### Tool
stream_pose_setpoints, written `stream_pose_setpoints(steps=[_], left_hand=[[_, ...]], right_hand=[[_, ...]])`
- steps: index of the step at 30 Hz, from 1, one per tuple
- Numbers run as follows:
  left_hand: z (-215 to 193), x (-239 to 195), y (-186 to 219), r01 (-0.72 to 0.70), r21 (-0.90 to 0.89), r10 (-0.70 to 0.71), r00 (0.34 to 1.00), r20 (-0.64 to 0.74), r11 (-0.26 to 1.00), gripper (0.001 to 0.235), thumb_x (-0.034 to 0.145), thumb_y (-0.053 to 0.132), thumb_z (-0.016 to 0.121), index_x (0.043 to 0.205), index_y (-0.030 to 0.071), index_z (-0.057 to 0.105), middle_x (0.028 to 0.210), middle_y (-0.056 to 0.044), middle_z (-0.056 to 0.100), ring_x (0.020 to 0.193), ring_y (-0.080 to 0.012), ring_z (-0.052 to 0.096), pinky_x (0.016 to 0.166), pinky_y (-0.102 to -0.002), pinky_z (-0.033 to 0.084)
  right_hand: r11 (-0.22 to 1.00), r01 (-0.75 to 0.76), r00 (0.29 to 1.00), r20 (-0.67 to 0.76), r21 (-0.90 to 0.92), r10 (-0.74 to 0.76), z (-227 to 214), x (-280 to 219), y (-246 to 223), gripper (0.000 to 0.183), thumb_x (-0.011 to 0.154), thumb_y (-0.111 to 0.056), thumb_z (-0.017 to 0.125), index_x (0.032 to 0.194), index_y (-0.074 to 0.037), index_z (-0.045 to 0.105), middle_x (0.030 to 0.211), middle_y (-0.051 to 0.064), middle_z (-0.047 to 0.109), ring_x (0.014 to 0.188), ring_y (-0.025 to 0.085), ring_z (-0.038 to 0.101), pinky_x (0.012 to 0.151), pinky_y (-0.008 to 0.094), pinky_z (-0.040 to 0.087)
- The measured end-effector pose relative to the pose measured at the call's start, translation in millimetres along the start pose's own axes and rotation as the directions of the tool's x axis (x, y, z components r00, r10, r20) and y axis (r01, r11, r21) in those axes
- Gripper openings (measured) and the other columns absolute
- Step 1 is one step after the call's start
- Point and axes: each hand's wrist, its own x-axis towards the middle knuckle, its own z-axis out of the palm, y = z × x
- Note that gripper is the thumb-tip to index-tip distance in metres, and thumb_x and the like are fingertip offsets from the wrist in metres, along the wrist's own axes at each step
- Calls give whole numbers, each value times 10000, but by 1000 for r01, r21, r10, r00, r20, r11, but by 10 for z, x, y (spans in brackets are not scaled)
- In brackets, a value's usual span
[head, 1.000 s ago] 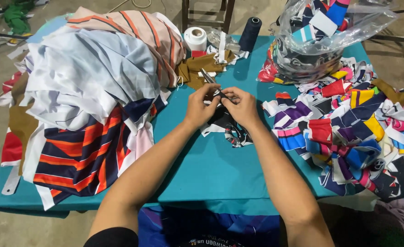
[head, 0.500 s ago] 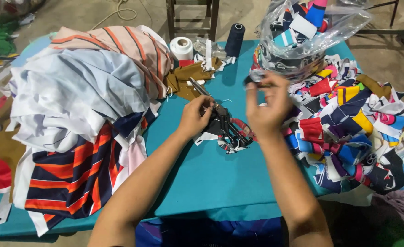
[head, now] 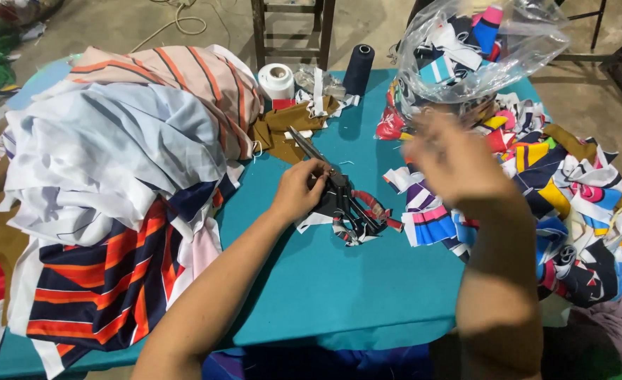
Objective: Cutting small strips of fabric from scraps using scissors and organizing them on a work table.
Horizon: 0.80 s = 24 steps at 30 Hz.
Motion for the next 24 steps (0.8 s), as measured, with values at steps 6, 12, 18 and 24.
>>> stream_pose_setpoints(steps=[6, 12, 18, 24], left_hand=[[3, 7, -16, -8, 25, 8, 1000, 7, 1000, 83, 916, 39, 667, 973, 92, 697, 817, -136, 723, 733, -316, 667, 621, -412, 569], [16, 16, -24, 16, 27, -16, 1000, 12, 1000, 110, 895, 52, 682, 996, 95, 701, 855, -141, 743, 837, -358, 698, 712, -437, 582], [58, 0, -85, 13, 89, -10, 999, -37, 996, 106, 891, 73, 698, 990, 112, 698, 860, -132, 739, 876, -358, 705, 750, -456, 585], [35, -13, -52, 80, 110, -74, 995, -61, 991, 109, 899, 71, 691, 1005, 95, 685, 872, -137, 735, 894, -348, 708, 781, -442, 585]], right_hand=[[941, 338, 941, -13, -10, -338, 606, 271, 413, 512, 807, 1, 603, 1315, -52, 645, 1165, 258, 688, 1098, 495, 637, 920, 591, 496], [928, -193, 933, 234, -319, 274, 934, 378, 781, 578, 837, -313, 660, 1395, -172, 618, 1109, 243, 752, 1090, 466, 712, 911, 602, 549], [924, 376, 872, -364, 68, -328, 1738, 375, 1188, 374, 704, -35, 669, 1057, -160, 663, 906, 51, 781, 817, 269, 742, 772, 399, 575], [946, 322, 945, 55, 27, -323, 1893, 257, 1023, 279, 811, -198, 739, 1080, -134, 708, 752, 53, 750, 696, 247, 735, 650, 391, 581]])
